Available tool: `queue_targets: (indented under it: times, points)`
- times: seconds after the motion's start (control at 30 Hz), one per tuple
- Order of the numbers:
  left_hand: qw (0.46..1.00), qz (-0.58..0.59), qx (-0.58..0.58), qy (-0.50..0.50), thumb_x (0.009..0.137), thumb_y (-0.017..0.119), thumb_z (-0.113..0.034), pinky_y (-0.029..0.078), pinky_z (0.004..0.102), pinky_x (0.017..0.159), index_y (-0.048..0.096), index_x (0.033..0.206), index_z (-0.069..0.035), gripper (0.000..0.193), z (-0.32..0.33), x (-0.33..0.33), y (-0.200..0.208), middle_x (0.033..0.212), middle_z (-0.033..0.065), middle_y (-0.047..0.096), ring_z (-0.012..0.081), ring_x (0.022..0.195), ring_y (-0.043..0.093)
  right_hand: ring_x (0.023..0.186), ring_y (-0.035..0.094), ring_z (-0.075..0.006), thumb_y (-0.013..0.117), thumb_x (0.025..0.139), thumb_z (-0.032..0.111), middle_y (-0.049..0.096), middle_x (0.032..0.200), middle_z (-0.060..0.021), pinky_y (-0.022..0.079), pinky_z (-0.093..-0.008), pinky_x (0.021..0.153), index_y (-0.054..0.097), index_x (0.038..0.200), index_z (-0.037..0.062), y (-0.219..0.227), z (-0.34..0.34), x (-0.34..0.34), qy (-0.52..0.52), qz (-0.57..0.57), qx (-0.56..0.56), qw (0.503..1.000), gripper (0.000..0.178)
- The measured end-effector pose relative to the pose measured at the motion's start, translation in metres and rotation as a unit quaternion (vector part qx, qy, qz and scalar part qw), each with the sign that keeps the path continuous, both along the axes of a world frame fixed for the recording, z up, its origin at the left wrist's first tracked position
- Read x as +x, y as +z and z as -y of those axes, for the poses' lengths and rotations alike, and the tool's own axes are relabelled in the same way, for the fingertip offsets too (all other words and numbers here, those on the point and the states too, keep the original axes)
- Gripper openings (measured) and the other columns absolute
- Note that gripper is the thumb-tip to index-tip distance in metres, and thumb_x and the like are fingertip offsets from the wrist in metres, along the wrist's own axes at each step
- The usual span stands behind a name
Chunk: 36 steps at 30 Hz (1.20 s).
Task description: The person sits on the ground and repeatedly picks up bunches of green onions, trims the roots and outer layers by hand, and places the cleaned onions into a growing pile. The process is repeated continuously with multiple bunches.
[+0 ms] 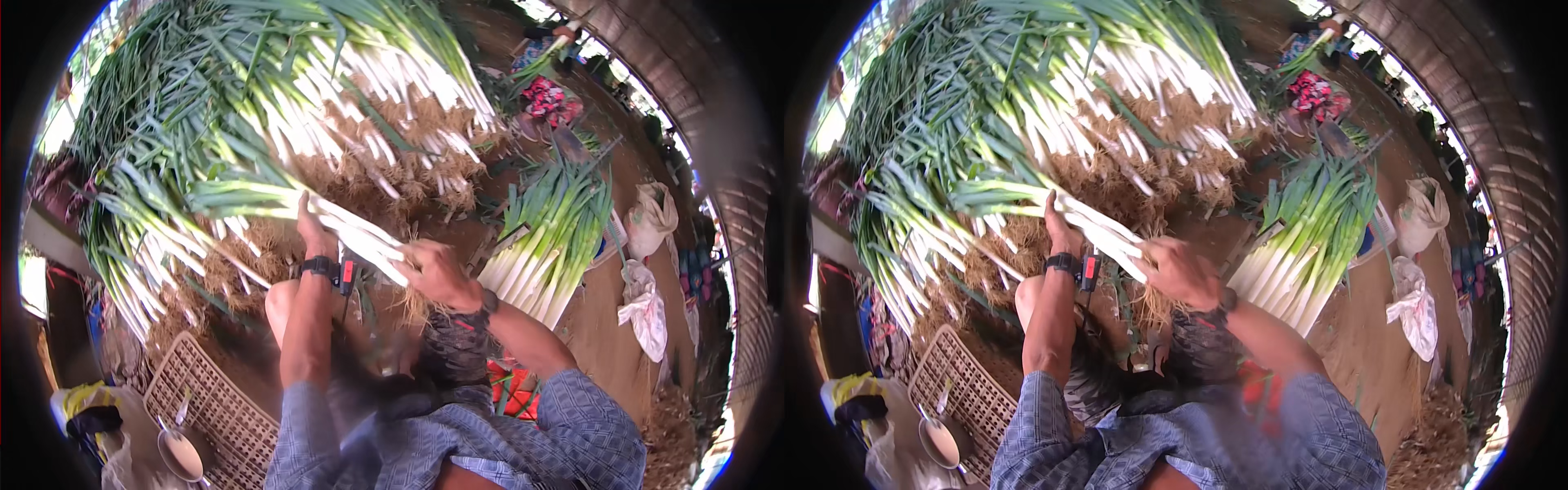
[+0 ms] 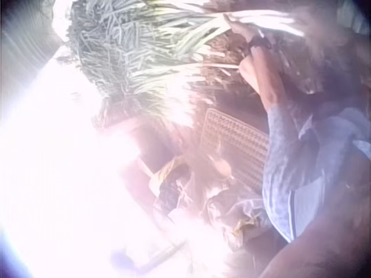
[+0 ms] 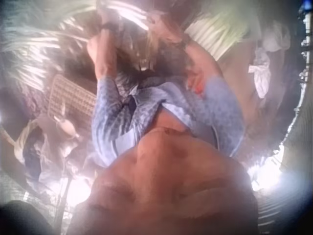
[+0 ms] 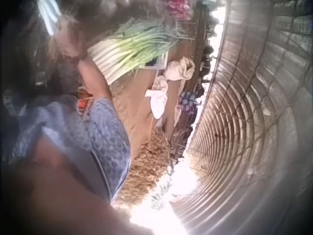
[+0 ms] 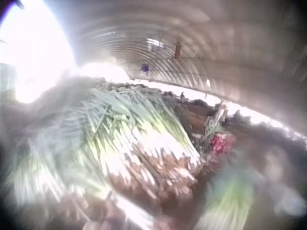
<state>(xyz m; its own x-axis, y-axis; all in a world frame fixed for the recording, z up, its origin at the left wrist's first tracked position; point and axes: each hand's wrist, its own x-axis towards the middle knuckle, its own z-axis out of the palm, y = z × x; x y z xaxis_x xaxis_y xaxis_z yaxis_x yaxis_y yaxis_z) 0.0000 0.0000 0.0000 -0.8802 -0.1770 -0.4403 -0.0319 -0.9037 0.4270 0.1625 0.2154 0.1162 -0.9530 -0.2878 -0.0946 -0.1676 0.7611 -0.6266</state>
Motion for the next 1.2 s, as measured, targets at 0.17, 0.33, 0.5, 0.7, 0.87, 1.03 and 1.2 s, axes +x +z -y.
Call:
queue_targets:
  times: [0.17,0.33,0.5,0.7,0.87,1.03,1.2]
  points:
    - [0.997,0.038,-0.073,-0.003,0.087,0.079,-0.029,0.054,0.0430,0.076,0.059,0.116,0.003,0.047,0.008,0.005,-0.016,0.095,0.0091,0.060,0.0246,0.084,0.062,0.109,0.061,-0.0316,0.071,0.092,0.022,0.062,0.120,-0.0154,0.048,-0.0409,0.098,0.056,0.139,0.0006,-0.011,0.009,0.044,0.027,-0.249,0.001,0.968,0.054]
    - [0.998,0.040,-0.038,0.019,0.090,0.076,-0.030,0.055,0.0422,0.075,0.059,0.111,-0.001,0.040,0.000,0.002,-0.016,0.092,0.0080,0.060,0.0236,0.081,0.063,0.126,0.053,-0.0231,0.051,0.106,0.021,0.057,0.134,-0.0121,0.037,-0.0354,0.112,0.056,0.136,-0.0020,-0.051,0.019,0.044,-0.296,-0.200,-0.347,0.867,0.038]
    - [0.999,0.009,0.020,-0.039,0.090,0.072,-0.031,0.056,0.0416,0.073,0.057,0.105,-0.006,0.032,0.011,-0.006,-0.031,0.088,0.0077,0.060,0.0240,0.078,0.063,0.125,0.052,-0.0184,0.047,0.108,0.031,0.057,0.134,-0.0093,0.037,-0.0308,0.111,0.058,0.133,-0.0016,-0.060,0.065,-0.029,-0.315,-0.087,-0.466,0.822,0.042]
    - [0.999,0.036,-0.033,-0.020,0.085,0.078,-0.026,0.055,0.0451,0.083,0.060,0.113,-0.001,0.042,0.011,0.001,-0.044,0.096,0.0107,0.063,0.0289,0.091,0.065,0.128,0.055,-0.0251,0.049,0.107,0.035,0.061,0.135,-0.0124,0.041,-0.0373,0.110,0.054,0.138,-0.0014,-0.059,-0.007,-0.032,-0.235,-0.042,-0.392,0.888,0.048]
    - [0.989,-0.077,-0.017,-0.128,0.096,0.066,-0.038,0.059,0.0498,0.086,0.057,0.114,-0.009,0.035,-0.006,0.044,-0.025,0.095,0.0104,0.063,0.0300,0.093,0.067,0.123,0.058,-0.0276,0.074,0.090,0.051,0.060,0.130,-0.0227,0.047,-0.0394,0.104,0.046,0.141,-0.0081,-0.035,-0.011,-0.080,-0.069,0.252,-0.258,0.930,0.083]
    - [0.989,-0.046,0.004,-0.137,0.092,0.070,-0.052,0.053,0.0410,0.089,0.063,0.114,-0.014,0.044,-0.010,0.113,-0.015,0.096,0.0002,0.064,0.0212,0.092,0.062,0.081,0.064,-0.0103,0.083,0.083,0.037,0.070,0.095,-0.0055,0.053,-0.0280,0.070,0.067,0.123,0.0015,-0.039,0.048,-0.007,0.006,0.410,-0.266,0.873,0.055]
    - [0.982,-0.020,0.063,-0.176,0.087,0.071,-0.063,0.045,0.0465,0.101,0.066,0.115,-0.015,0.056,-0.011,0.142,-0.003,0.103,0.0032,0.067,0.0233,0.102,0.059,0.085,0.072,-0.0180,0.083,0.084,0.028,0.072,0.098,-0.0108,0.060,-0.0304,0.072,0.064,0.123,-0.0021,-0.029,0.039,0.033,0.041,0.412,-0.396,0.820,0.053]
